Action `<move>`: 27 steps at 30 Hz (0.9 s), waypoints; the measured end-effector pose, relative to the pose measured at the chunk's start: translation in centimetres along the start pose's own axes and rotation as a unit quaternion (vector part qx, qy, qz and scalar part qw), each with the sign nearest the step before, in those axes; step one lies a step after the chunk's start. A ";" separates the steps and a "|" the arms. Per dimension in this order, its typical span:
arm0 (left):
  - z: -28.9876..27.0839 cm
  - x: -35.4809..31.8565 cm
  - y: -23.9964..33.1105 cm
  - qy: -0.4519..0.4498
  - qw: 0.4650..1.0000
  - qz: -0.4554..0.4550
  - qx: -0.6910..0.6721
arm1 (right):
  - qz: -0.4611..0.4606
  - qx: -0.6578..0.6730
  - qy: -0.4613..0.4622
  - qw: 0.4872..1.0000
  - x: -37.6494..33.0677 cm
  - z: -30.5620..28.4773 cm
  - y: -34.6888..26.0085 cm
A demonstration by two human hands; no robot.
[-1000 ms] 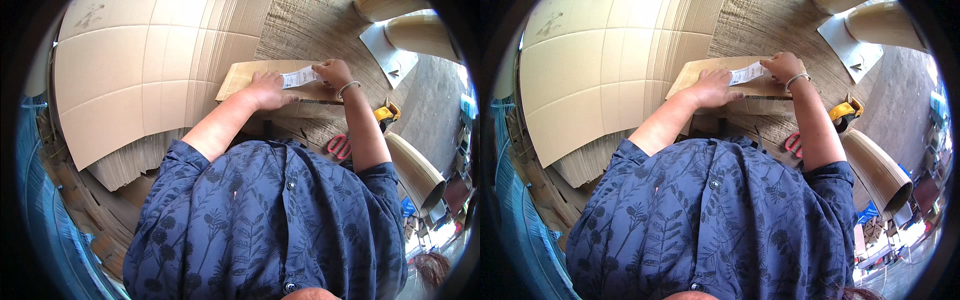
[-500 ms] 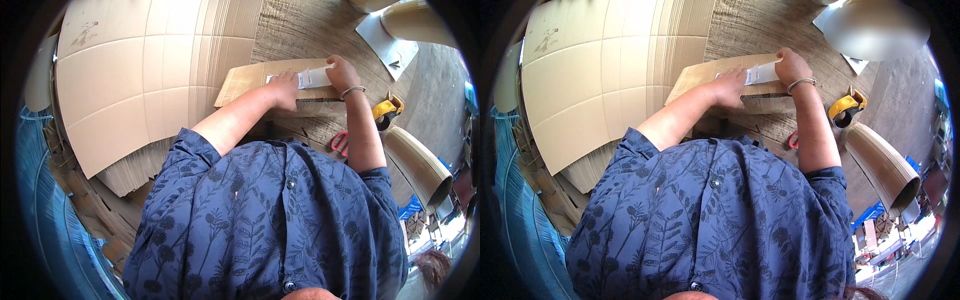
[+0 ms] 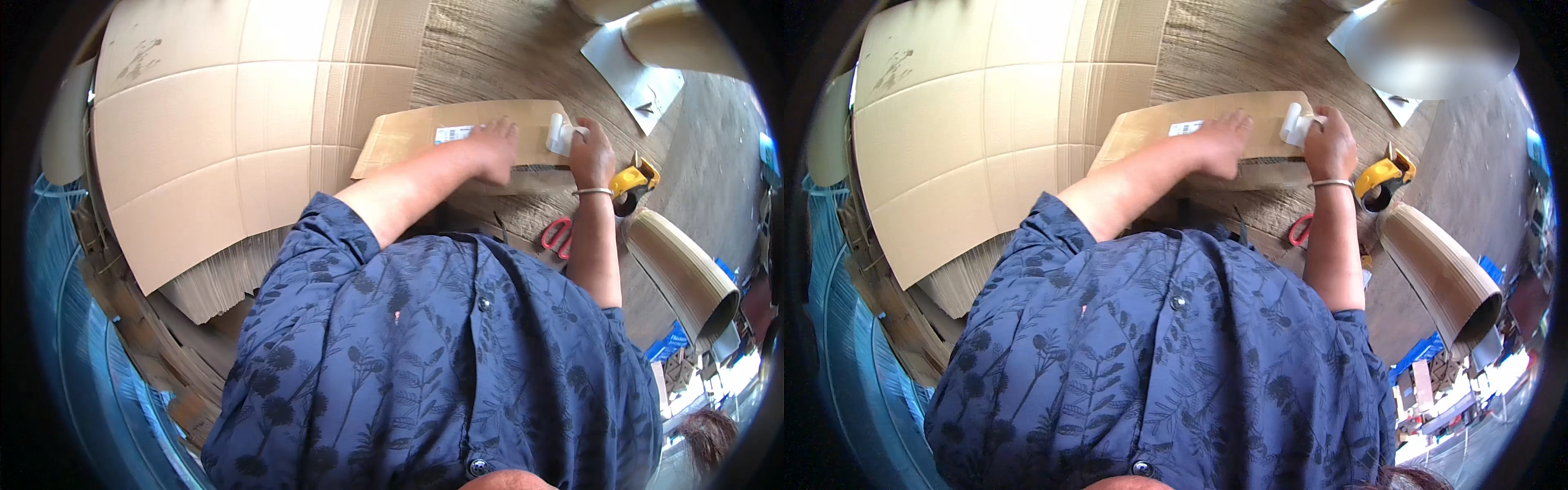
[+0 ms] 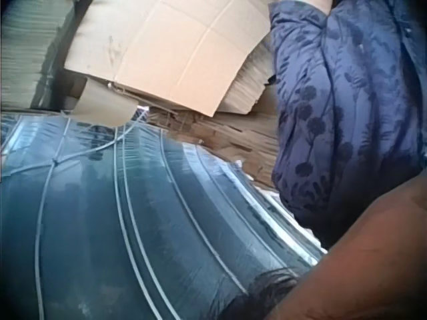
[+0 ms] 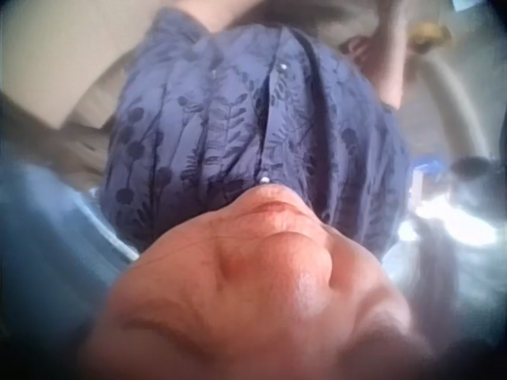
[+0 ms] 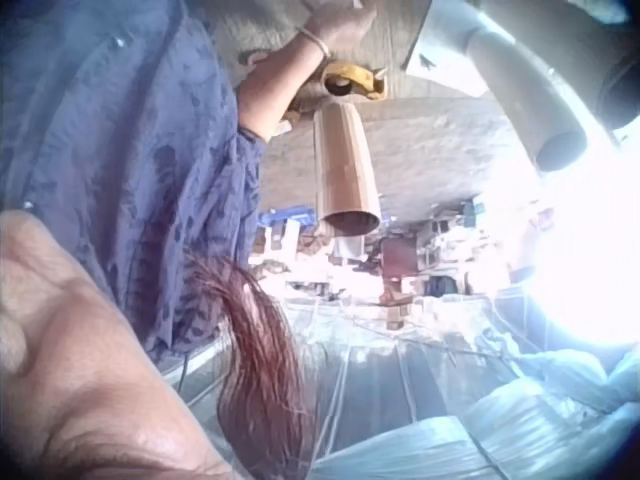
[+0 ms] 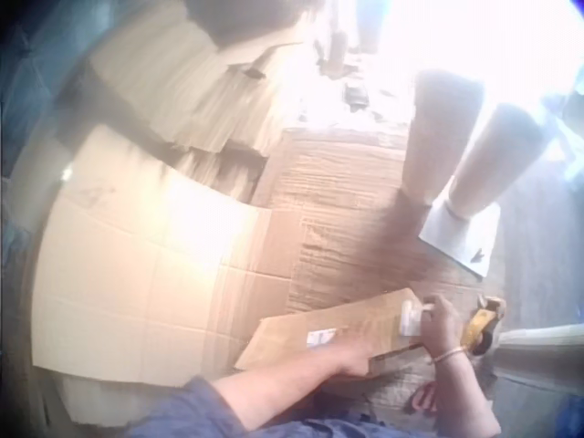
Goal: The person assembles a cardboard box by folding flaps and securing them with a tape dispenser. They then affix a shipping label to the finished box and place it aside before beginning to assemble another box.
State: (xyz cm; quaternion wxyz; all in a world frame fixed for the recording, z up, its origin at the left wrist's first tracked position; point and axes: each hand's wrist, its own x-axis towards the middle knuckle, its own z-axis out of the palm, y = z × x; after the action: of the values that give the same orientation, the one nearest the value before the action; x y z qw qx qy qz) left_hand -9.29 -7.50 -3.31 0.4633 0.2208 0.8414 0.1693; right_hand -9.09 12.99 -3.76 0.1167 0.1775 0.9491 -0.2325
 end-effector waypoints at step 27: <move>2.8 0.8 -0.7 0.018 0.998 0.047 0.045 | 0.048 -0.008 -0.040 0.998 0.3 -0.3 -0.4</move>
State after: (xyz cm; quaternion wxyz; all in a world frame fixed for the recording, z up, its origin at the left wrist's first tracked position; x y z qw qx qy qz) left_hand -7.44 -7.50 -5.63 0.4292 0.2776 0.8452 0.1562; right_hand -9.62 12.87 -3.42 0.1670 0.2120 0.9359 -0.2264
